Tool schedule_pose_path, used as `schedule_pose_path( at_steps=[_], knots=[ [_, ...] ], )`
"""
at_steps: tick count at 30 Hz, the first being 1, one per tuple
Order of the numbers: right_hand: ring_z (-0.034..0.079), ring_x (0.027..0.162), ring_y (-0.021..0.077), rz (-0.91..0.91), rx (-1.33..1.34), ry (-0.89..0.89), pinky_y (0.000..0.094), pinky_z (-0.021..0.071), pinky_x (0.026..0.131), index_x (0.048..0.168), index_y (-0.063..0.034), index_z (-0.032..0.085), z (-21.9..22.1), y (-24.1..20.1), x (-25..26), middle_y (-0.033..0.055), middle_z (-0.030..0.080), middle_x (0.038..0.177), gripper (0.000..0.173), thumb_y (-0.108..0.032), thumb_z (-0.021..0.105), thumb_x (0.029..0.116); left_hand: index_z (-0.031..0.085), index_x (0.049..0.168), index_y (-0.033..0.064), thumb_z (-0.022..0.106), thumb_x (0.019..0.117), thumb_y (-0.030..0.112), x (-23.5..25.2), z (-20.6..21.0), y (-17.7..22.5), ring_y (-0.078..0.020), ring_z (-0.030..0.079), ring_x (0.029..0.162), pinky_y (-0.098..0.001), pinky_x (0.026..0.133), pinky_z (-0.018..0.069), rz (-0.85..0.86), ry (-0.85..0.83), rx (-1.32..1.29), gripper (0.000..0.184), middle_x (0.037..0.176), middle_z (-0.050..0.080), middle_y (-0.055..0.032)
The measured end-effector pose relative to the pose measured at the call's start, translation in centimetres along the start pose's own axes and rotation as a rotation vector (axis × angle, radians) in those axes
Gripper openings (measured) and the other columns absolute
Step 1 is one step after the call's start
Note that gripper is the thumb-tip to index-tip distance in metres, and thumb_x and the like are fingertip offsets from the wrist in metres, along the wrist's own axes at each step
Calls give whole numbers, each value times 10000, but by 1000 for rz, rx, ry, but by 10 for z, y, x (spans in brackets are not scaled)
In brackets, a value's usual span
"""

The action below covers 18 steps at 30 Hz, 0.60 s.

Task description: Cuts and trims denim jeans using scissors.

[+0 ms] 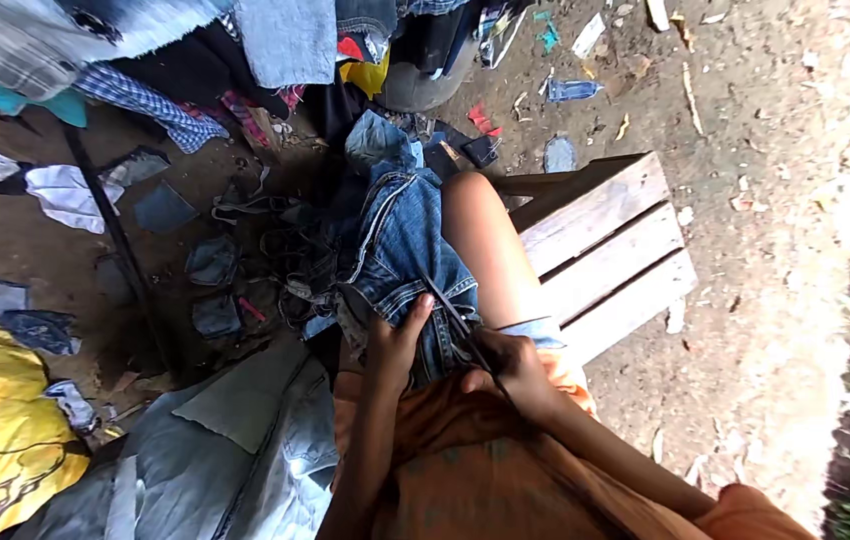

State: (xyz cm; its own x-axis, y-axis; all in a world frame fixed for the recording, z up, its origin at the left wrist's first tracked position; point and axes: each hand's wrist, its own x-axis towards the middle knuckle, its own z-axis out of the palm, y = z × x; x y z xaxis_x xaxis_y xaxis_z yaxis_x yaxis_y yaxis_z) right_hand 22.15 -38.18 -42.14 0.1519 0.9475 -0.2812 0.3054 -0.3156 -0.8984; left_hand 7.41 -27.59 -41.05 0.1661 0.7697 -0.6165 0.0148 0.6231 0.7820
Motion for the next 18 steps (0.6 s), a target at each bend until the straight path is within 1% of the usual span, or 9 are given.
schedule_pose_path(
  at_steps=[3, 5, 7, 9, 11, 12, 14, 16, 18],
  knots=[
    [445, 553, -101, 112, 97, -68, 115, 381, 509, 857, -60, 686, -7, -6, 1, -120, 544, 643, 689, -744, 671, 776, 513, 1289, -79, 649, 975, 88, -1, 0, 5, -18, 664, 993, -219, 919, 557, -42, -14, -3, 381, 1086, 680, -58],
    [437, 504, -87, 256, 326, -208, 122, 371, 460, 867, -144, 672, -18, -11, 9, -162, 523, 628, 658, -793, 661, 758, 506, 1304, -73, 675, 954, 78, 1, -4, 12, -9, 652, 1011, -215, 928, 549, -55, -50, 16, 417, 1105, 672, -52],
    [427, 480, -56, 307, 524, -386, 133, 359, 439, 912, -190, 659, -31, -8, 13, -158, 498, 616, 671, -838, 640, 743, 536, 1270, -60, 727, 907, 50, 7, -12, 19, -16, 667, 999, -214, 918, 560, -43, -77, 58, 425, 1084, 691, -45],
    [452, 532, -58, 307, 517, -498, 134, 383, 491, 943, -216, 649, -52, -4, 5, -165, 516, 656, 715, -889, 610, 705, 551, 1256, -60, 744, 882, 46, 13, -22, 22, -26, 670, 999, -219, 918, 559, -21, -83, 112, 434, 1078, 694, -52],
    [482, 577, -66, 322, 427, -552, 134, 404, 529, 954, -222, 654, -79, -1, -9, -174, 534, 685, 748, -908, 629, 656, 542, 1271, -56, 741, 876, 42, 18, -34, 27, -24, 658, 1016, -220, 927, 550, -17, -85, 164, 453, 1098, 683, -60],
    [494, 587, -72, 318, 391, -556, 130, 409, 531, 951, -223, 662, -92, 1, -14, -180, 542, 687, 739, -894, 656, 641, 541, 1278, -52, 736, 878, 40, 20, -39, 30, -27, 652, 1027, -223, 933, 545, -25, -87, 186, 455, 1109, 677, -65],
    [492, 595, -93, 265, 319, -500, 111, 395, 526, 940, -220, 671, -111, 1, -20, -190, 552, 694, 683, -839, 710, 655, 551, 1273, -49, 709, 901, 28, 23, -44, 37, -49, 642, 1034, -244, 947, 533, -41, -105, 205, 412, 1107, 669, -76],
    [457, 597, -105, 214, 159, -302, 108, 381, 526, 946, -164, 657, -107, -16, -12, -186, 532, 710, 680, -749, 791, 626, 603, 1182, -31, 632, 922, -20, 27, -46, 39, -85, 702, 961, -277, 925, 560, -33, -145, 161, 262, 997, 741, -58],
    [428, 604, -104, 125, 22, -108, 114, 375, 542, 1005, -81, 628, -83, -31, 13, -154, 513, 732, 699, -638, 835, 638, 595, 1169, -39, 575, 942, -65, 31, -45, 41, -130, 732, 930, -306, 909, 587, -45, -188, 114, 229, 971, 756, -65]
  ],
)
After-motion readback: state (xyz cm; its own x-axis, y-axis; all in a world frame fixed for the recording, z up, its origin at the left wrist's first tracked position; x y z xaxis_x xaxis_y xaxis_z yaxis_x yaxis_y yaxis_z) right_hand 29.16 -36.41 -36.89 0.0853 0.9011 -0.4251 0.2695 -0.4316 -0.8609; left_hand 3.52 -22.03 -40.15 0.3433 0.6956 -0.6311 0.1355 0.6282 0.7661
